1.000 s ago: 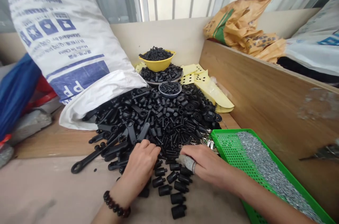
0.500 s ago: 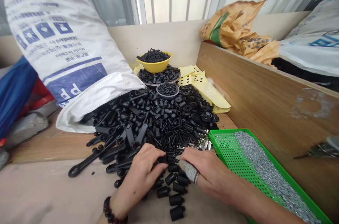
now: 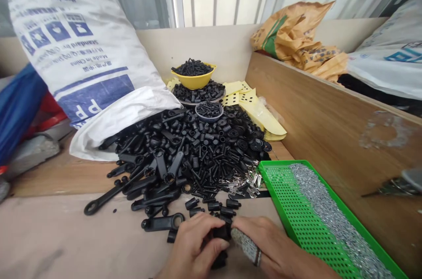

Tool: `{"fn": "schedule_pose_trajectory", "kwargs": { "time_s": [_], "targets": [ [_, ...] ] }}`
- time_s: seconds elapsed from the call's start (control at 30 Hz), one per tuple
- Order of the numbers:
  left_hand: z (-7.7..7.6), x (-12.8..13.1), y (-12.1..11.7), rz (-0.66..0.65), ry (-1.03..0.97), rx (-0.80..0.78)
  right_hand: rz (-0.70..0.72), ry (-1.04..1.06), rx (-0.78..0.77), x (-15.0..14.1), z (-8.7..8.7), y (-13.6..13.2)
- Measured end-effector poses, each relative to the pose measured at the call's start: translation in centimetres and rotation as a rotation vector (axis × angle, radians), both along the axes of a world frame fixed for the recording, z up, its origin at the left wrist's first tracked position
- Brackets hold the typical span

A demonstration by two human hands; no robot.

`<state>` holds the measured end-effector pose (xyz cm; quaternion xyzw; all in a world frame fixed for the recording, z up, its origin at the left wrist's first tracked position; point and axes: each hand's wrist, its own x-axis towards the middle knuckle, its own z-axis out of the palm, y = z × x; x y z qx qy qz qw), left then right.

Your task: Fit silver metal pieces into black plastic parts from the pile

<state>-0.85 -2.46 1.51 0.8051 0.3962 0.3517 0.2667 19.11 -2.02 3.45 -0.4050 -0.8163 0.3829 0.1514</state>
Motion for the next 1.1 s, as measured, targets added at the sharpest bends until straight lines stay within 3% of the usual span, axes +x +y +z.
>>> {"fn": "schedule_pose_trajectory", "kwargs": {
  "time_s": [0.1,0.2,0.33,0.47,0.63,0.8,0.97,1.03,1.1],
  "targets": [
    [-0.6,0.1,-0.2,-0.048,-0.004,0.192,-0.019,0.067,-0.059,-0.5,-0.7,-0.4],
    [-0.6,0.2,-0.3,-0.070,0.004,0.267,-0.100,0.171,-0.184,-0.8,-0.6,-0.7],
    [0.0,0.4,-0.4,-0.064,-0.081,0.079,-0.099,0.213,-0.235,-0.6,-0.3,-1.0],
    [0.3,0.5,-0.4,0.005,-0.087,-0.160,0.005,0.062,-0.028,-0.2,-1.0,-1.2],
    [0.4,0.6,-0.6,0.028,-0.055,-0.186,0.047,-0.086,0.106,-0.1,-1.6,-1.4],
    [0.4,0.6,-0.5,-0.058,-0.052,0.055,-0.110,0.123,-0.137,-0.4,-0.5,-1.5],
    [0.3,0.4,-0.2,-0.127,0.045,0.211,-0.217,0.340,-0.506,-0.6,-1.4,-1.5],
    [0.3,0.3,-0.1,-0.139,0.052,0.214,-0.211,0.343,-0.513,-0.6,-1.6,-1.5],
    [0.2,0.3,-0.1,-0.129,0.036,0.172,-0.186,0.294,-0.364,-0.7,-1.4,-1.5]
  ]
}}
